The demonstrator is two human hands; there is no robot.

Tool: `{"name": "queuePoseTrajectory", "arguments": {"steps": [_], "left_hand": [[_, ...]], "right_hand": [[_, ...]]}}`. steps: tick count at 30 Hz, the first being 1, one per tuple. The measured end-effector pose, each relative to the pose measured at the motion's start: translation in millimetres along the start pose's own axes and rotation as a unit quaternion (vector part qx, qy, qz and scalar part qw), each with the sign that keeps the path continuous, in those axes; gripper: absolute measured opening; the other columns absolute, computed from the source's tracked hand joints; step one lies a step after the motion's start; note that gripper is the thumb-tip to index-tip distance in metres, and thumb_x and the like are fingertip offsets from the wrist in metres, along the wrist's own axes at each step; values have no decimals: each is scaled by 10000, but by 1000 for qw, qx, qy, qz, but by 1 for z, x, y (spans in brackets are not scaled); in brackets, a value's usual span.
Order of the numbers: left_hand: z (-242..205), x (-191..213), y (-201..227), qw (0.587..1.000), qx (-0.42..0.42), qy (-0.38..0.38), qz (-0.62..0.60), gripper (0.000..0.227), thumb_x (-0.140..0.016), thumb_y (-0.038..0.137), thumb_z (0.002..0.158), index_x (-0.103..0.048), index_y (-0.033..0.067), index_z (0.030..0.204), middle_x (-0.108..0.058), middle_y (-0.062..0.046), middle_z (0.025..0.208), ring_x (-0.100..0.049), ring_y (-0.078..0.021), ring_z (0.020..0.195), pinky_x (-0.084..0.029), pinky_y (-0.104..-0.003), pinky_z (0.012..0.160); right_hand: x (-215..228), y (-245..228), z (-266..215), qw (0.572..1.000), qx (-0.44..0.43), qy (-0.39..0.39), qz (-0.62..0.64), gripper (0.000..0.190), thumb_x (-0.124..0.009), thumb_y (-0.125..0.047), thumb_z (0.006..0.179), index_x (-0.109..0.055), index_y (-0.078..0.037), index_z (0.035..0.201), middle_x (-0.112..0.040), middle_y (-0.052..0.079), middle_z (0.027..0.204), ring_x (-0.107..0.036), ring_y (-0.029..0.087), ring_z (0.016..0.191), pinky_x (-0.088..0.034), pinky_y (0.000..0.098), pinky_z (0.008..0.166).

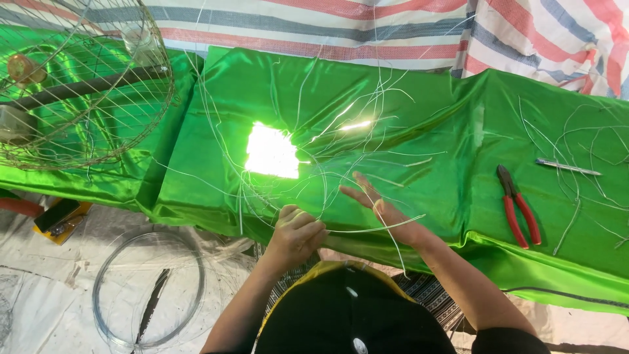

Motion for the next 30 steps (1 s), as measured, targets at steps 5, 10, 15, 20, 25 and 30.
{"name": "queuePoseTrajectory", "arguments": {"steps": [5,10,15,20,25,30], "left_hand": [[-2,-1,-1,1000,2,1,-2,105,-747,183,918,-715,145,826,-595,2,704,-572,-197,557,-470,-363,693],[0,0,3,999,6,-32,15,89,-722,234,938,-724,167,879,-606,4,712,-602,-197,589,-463,-360,693],[45,8,9,932,217,-291,-11,618,-719,215,924,-503,0,1461,-681,-68,678,-685,-235,605,-537,-410,717],[70,5,-10,826,377,-390,-154,1040,-785,186,878,-94,41,1641,-732,-189,832,-728,-346,722,-575,-463,691],[68,10,-23,823,363,-381,-213,1058,-821,117,835,-160,98,1660,-727,-116,734,-674,-230,597,-573,-368,632],[63,20,-51,836,325,-281,-341,766,-824,203,830,-501,102,1517,-751,-132,861,-715,-174,731,-596,-339,704]], "right_hand": [[17,13,17,985,88,41,-141,892,-140,-769,940,-336,-218,1614,-159,127,1724,-61,368,1579,14,586,1235],[40,-2,41,965,192,109,-141,920,-66,-674,1017,-644,-77,1411,-431,186,1611,-282,399,1531,-172,567,1239],[42,-40,43,940,229,132,-215,588,-355,-471,1087,-729,-54,1264,-605,157,1466,-430,398,1469,-286,524,1225],[46,-47,57,864,260,168,-398,346,-707,-384,969,-746,-143,1214,-653,98,1421,-514,383,1403,-375,536,1120],[80,-23,95,867,247,202,-382,330,-789,-316,946,-738,-74,1164,-747,130,1184,-689,369,1136,-500,512,998],[112,113,137,730,219,245,-599,172,-724,-194,971,-777,-216,1133,-683,29,1409,-760,281,954,-470,573,1033]]}}
Point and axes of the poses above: each hand's wrist, its own z-axis towards the middle knuckle, its own x-axis out of the back of the hand, y = z × x, the point moved 5 cm from there along z, towards the middle knuckle
